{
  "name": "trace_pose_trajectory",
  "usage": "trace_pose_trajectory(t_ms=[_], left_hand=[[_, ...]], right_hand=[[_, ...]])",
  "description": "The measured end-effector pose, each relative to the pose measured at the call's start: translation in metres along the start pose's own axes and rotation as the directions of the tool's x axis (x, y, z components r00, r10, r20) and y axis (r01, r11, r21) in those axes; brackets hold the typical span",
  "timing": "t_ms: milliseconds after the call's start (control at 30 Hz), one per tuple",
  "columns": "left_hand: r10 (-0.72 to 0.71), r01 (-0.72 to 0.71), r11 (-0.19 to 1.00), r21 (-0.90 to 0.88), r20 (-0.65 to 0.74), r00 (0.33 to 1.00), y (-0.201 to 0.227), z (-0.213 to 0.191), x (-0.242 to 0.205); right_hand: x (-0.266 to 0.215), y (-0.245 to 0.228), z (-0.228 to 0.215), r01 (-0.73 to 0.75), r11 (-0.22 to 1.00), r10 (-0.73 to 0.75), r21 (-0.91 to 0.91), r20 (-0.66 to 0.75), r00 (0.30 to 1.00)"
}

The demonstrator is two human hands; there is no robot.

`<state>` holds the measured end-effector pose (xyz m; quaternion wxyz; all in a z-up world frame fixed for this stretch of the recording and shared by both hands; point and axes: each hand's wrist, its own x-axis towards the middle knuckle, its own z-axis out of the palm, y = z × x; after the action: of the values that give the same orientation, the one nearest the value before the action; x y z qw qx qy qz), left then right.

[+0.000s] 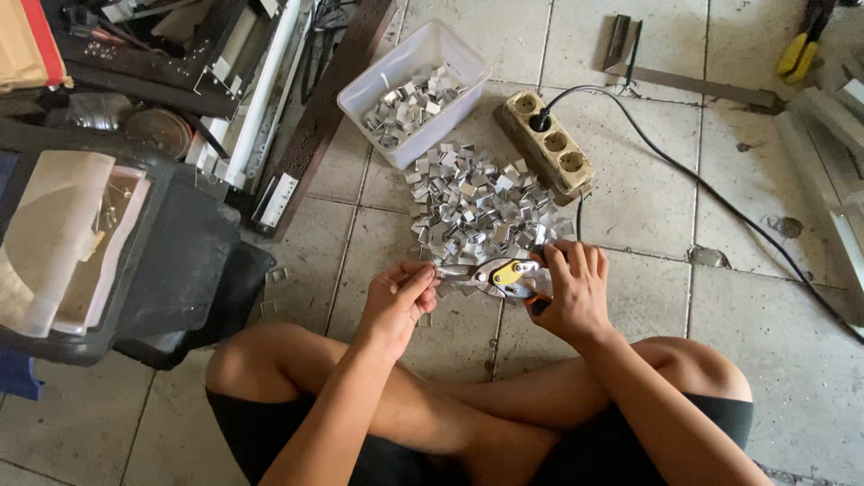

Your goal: The person sits on the floor and repeatedly picks up small metal pieces from a pile. Using a pair of pliers, they trim or adjust each piece and then place it into a nearby plastic container.

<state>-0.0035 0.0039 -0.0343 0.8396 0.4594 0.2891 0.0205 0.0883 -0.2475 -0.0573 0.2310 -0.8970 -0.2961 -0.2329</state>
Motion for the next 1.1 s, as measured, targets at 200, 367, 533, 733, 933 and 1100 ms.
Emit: trace_pose_trajectory(t_ms=[200, 367, 533, 733, 933, 1100], left_hand=[[-0.017, 0.020, 0.999, -0.037, 0.079, 0.997, 0.001, 0.003, -0.007], [0.117, -0.122, 0.991, 0.061, 0.079, 0.990, 0.004, 0.005, -0.013], [0.364, -0.379, 0.909, 0.172, 0.112, 0.925, 0.019, 0.019, -0.020], [0.421, -0.407, 0.795, 0.450, 0.074, 0.904, 0.062, 0.032, 0.030], [0.890, -0.680, 0.151, 0.718, 0.201, 0.410, 0.128, 0.049, 0.162], [0.867, -0.532, -0.035, 0.846, 0.291, 0.405, 0.099, 0.028, 0.201]], right_hand=[[-0.018, 0.021, 0.023, -0.020, 0.999, 0.019, 0.042, 0.014, 1.000], [-0.012, 0.021, 0.014, -0.052, 0.998, 0.052, 0.045, 0.008, 0.999], [-0.022, 0.033, 0.027, -0.229, 0.973, 0.226, -0.010, 0.213, 0.950], [-0.024, 0.049, 0.043, -0.468, 0.875, 0.477, -0.121, 0.372, 0.796], [-0.017, 0.052, 0.037, -0.553, 0.818, 0.551, -0.161, 0.496, 0.671], [-0.013, 0.048, 0.033, -0.592, 0.798, 0.552, -0.113, 0.529, 0.644]])
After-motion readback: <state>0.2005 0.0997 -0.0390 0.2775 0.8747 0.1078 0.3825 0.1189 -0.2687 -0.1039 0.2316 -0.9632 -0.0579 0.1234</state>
